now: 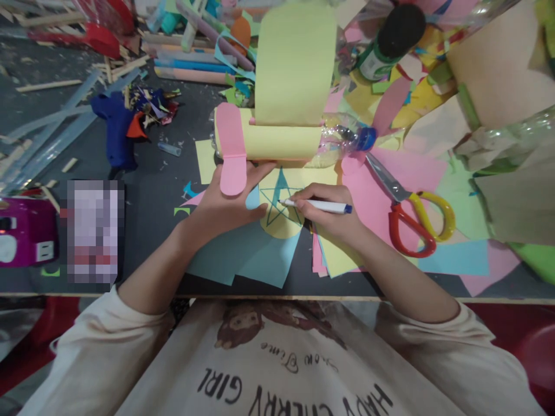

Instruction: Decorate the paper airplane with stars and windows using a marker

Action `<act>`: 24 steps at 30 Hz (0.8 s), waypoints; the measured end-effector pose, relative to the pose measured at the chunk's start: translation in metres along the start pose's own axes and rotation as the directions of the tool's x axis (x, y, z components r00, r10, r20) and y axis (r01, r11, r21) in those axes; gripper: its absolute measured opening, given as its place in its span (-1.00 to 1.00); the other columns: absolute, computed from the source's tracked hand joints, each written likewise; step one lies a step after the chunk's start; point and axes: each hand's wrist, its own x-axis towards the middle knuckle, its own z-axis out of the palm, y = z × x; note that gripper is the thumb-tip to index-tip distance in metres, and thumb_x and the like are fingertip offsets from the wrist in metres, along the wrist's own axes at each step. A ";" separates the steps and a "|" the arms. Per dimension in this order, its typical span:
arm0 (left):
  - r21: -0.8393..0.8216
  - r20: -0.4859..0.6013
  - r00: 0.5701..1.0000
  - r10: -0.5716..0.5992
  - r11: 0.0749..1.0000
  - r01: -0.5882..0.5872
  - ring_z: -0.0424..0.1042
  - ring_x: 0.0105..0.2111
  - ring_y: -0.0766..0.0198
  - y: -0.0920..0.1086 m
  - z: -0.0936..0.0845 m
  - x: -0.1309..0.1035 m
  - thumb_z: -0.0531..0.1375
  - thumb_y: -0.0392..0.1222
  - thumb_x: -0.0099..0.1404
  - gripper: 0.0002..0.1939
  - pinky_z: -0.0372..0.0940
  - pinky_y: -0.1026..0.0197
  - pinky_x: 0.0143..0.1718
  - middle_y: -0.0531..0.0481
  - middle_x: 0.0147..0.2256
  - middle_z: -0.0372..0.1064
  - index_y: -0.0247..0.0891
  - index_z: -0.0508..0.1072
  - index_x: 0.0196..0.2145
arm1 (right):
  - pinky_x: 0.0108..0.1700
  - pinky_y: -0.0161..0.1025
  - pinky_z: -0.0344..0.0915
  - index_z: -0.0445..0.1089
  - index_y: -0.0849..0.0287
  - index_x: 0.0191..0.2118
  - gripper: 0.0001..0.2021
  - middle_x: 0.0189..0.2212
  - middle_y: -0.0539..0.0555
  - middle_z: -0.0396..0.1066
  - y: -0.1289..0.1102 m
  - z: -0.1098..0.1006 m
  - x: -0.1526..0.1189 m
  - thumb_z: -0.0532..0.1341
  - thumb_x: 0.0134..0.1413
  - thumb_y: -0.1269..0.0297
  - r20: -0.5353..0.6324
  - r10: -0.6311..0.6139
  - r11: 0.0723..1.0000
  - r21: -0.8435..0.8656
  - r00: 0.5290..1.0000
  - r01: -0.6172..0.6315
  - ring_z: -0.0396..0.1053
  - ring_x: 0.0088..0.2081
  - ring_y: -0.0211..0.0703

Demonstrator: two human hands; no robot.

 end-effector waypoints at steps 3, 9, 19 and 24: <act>0.013 -0.010 0.999 0.031 0.999 -0.030 0.34 0.23 -0.04 0.000 0.000 0.001 0.11 0.09 0.46 -0.36 0.18 -0.03 0.34 -0.16 0.23 0.37 -0.28 0.22 0.37 | -0.46 -0.29 0.25 0.53 0.16 -0.52 -0.80 -0.57 0.03 0.52 0.000 -0.001 0.001 0.30 0.08 0.25 0.080 -0.008 1.000 0.008 0.997 0.008 0.41 -0.52 -0.24; 0.000 -0.003 1.000 -0.015 1.000 0.015 0.37 0.17 -0.05 0.000 -0.001 0.002 0.17 0.03 0.38 -0.33 0.24 -0.02 0.29 -0.16 0.13 0.41 -0.28 0.25 0.36 | -0.46 -0.26 0.30 0.55 0.13 -0.45 -0.79 -0.51 0.02 0.57 0.004 0.001 0.001 0.35 0.07 0.11 -0.094 0.082 0.993 0.095 0.992 -0.073 0.44 -0.49 -0.21; -0.002 0.042 0.996 -0.079 0.997 0.080 0.29 0.24 -0.08 0.004 -0.003 0.003 0.17 0.01 0.32 -0.29 0.14 -0.05 0.36 -0.10 0.25 0.35 -0.22 0.23 0.37 | -0.47 -0.28 0.29 0.60 0.12 -0.39 -0.82 -0.51 0.03 0.57 0.001 0.001 0.001 0.32 0.10 0.17 -0.085 0.044 0.999 -0.006 0.995 -0.045 0.42 -0.50 -0.22; -0.031 0.027 0.998 -0.051 0.998 0.052 0.30 0.23 -0.04 0.002 -0.002 0.002 0.13 0.06 0.38 -0.31 0.14 -0.02 0.37 -0.13 0.24 0.35 -0.28 0.23 0.37 | -0.42 -0.26 0.29 0.53 0.14 -0.50 -0.77 -0.52 0.04 0.55 -0.001 -0.001 0.001 0.28 0.13 0.19 0.018 -0.010 0.999 -0.049 1.000 0.011 0.44 -0.47 -0.20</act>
